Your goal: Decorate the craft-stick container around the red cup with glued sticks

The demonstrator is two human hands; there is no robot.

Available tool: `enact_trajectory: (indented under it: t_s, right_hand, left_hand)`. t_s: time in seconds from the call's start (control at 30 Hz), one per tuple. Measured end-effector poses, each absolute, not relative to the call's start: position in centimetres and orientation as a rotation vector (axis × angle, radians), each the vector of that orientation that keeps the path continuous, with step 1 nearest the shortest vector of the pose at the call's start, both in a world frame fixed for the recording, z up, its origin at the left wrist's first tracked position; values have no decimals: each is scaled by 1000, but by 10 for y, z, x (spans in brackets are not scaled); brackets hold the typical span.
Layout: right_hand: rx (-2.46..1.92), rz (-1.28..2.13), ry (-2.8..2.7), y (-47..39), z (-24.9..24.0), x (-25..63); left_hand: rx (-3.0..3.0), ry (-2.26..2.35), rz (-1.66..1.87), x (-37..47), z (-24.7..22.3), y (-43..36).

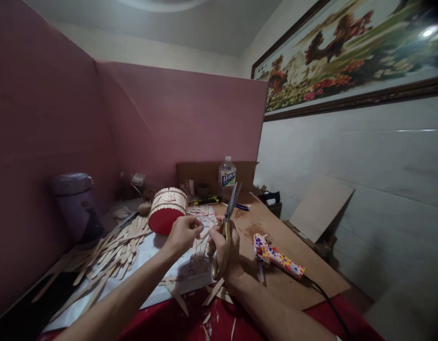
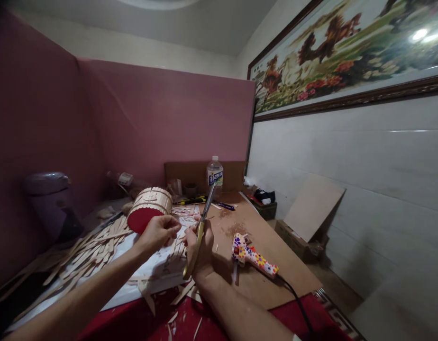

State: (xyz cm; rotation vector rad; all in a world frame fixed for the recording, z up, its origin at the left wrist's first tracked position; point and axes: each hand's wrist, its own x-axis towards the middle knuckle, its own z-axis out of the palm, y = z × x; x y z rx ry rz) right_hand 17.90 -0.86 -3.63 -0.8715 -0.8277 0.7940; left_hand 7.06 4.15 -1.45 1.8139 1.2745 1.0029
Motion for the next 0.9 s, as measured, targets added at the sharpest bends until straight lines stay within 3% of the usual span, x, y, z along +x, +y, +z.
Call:
enact_trajectory:
  t_s: [0.4,0.9]
  right_hand:
    - [-869,864,-1035,-26,-31,171]
    - [-905,909,-1053,-33,-27,167]
  left_hand:
    - [1350,901,1135,53,-30,10]
    - [1054,935,1121,54,-20,-2]
